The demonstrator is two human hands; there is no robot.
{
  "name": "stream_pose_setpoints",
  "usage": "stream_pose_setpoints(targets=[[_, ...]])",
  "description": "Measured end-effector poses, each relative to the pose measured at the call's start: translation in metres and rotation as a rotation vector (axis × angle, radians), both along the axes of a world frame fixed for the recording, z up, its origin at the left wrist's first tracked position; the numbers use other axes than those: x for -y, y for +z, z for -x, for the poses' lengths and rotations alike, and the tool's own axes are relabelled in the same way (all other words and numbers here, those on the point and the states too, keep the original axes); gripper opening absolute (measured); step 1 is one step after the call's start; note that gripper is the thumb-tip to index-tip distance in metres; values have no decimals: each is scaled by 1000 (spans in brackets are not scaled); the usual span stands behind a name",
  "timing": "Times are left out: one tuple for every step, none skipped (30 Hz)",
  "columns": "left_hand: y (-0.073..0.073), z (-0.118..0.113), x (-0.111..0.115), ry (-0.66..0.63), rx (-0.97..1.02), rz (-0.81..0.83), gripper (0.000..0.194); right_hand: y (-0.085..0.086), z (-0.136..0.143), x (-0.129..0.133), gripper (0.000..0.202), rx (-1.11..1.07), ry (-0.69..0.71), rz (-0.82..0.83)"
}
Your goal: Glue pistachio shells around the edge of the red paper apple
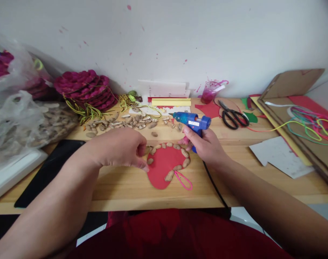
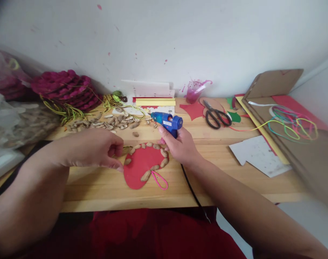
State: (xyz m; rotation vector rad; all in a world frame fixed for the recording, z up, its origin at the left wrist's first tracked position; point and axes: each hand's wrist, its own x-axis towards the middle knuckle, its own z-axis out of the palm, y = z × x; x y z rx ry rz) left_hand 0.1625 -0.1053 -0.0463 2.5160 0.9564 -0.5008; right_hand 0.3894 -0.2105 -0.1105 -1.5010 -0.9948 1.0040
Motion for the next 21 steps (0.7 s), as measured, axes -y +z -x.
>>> stream_pose_setpoints(targets=[[0, -2, 3, -15, -36, -1, 28, 0, 0, 0, 40, 7, 5, 4], [-1, -3, 5, -28, -62, -1, 26, 0, -1, 0, 41, 16, 8, 10], [-3, -5, 6, -39, -76, 1, 22, 0, -1, 1, 41, 28, 10, 15], [-5, -6, 7, -46, -82, 3, 19, 0, -2, 1, 41, 46, 12, 18], [-7, -7, 6, -50, -77, 1, 16, 0, -2, 1, 40, 69, 12, 18], [-10, -8, 5, -53, -64, -3, 13, 0, -4, 1, 40, 93, 9, 15], [-13, -9, 4, -53, -40, -17, 11, 1, -5, 1, 39, 114, 1, 9], [-15, -10, 2, -50, -9, -45, 10, 1, -6, 0, 39, 129, -14, 1], [-17, -11, 0, -42, 25, -87, 11, 1, -7, 0, 39, 137, -31, -5], [-19, -12, -1, -31, 63, -139, 13, 1, -9, -1, 39, 138, -48, -11], [-20, -13, -3, -18, 104, -190, 16, 1, -10, -1, 39, 135, -64, -20], [-21, -14, -4, -3, 151, -234, 20, 1, -11, -2, 38, 132, -75, -32], [-22, -15, -5, 10, 203, -265, 22, 1, -11, -2, 38, 131, -80, -45], [-22, -15, -5, 20, 256, -284, 24, 0, -11, -2, 38, 132, -78, -55], [-22, -15, -5, 32, 305, -292, 25, 0, -11, -2, 37, 133, -72, -60], [-22, -15, -5, 45, 345, -294, 24, -1, -11, -2, 37, 136, -65, -64], [-21, -15, -5, 58, 370, -288, 23, -1, -11, -2, 38, 143, -59, -67], [-21, -15, -5, 70, 380, -277, 21, -1, -10, -2, 37, 151, -52, -70], [-20, -14, -4, 79, 376, -264, 20, -1, -10, -2, 37, 157, -50, -75], [-20, -14, -4, 84, 362, -250, 20, -1, -9, -2, 37, 158, -51, -78], [-20, -14, -4, 80, 339, -233, 21, -1, -9, -1, 36, 152, -51, -78]])
